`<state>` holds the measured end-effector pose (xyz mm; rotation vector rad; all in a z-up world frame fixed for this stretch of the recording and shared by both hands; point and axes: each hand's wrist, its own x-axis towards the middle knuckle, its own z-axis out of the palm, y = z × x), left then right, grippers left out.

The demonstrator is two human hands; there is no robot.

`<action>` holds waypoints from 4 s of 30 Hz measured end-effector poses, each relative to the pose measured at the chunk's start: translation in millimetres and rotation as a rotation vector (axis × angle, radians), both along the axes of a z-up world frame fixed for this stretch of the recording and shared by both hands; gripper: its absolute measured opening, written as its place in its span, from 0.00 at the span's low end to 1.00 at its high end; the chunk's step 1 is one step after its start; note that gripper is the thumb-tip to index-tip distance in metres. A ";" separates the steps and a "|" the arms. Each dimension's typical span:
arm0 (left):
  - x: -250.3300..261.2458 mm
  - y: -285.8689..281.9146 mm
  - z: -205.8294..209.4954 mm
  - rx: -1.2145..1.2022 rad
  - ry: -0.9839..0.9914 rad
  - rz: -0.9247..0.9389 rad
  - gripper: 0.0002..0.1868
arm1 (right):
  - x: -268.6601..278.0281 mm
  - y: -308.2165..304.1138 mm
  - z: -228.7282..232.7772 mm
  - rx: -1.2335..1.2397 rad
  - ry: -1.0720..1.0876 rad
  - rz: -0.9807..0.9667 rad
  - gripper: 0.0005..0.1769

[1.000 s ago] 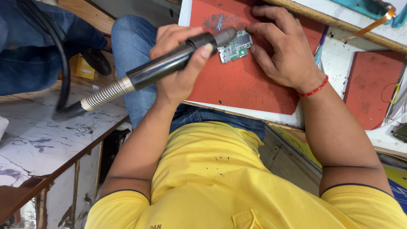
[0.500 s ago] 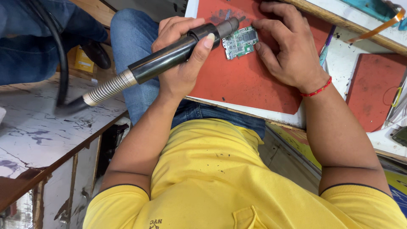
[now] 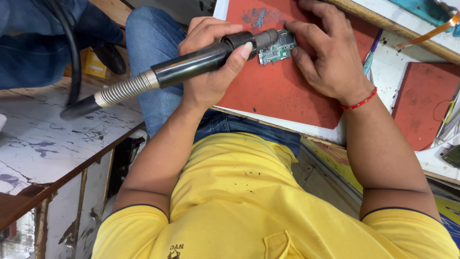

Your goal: The person cleans a small circuit board with a purple tool and then uses a hot air gun to apply heat to the board. The person holds the board steady with one hand while operating the tool with the other.

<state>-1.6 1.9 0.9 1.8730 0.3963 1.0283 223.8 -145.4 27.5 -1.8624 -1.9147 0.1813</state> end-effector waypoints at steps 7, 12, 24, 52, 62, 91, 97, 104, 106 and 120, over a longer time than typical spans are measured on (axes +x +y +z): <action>-0.8 1.4 0.5 0.003 0.005 -0.022 0.16 | 3.8 -3.4 -7.3 0.008 0.011 -0.011 0.23; 1.1 1.1 -1.7 0.027 0.029 -0.050 0.15 | 4.5 -4.6 -7.8 0.011 0.001 -0.011 0.22; 1.6 0.5 -4.5 0.025 0.012 -0.023 0.15 | 1.6 -1.4 -2.2 0.017 -0.006 -0.002 0.22; 1.5 -0.9 1.8 0.059 0.016 -0.024 0.14 | -0.3 -0.9 5.5 0.015 0.000 0.026 0.32; 2.1 -4.5 2.7 -0.034 0.032 0.069 0.14 | 2.0 -4.9 10.8 -0.060 0.044 -0.046 0.34; 2.3 -3.6 -3.9 0.107 0.073 0.027 0.17 | 8.9 -4.6 0.1 0.041 0.071 0.014 0.27; -1.2 -3.3 -1.0 0.010 0.054 -0.047 0.16 | 8.4 -3.5 3.8 0.062 0.048 0.021 0.29; 2.2 -4.4 -2.6 0.089 0.088 -0.019 0.18 | 10.9 -5.2 2.3 0.059 0.081 0.056 0.28; 2.8 -5.0 -3.3 0.045 0.084 0.077 0.19 | 12.5 -4.0 1.2 0.072 0.104 0.054 0.29; 1.0 -5.3 -1.3 -0.007 0.071 0.076 0.18 | 10.3 -4.0 -2.5 0.052 0.152 0.008 0.24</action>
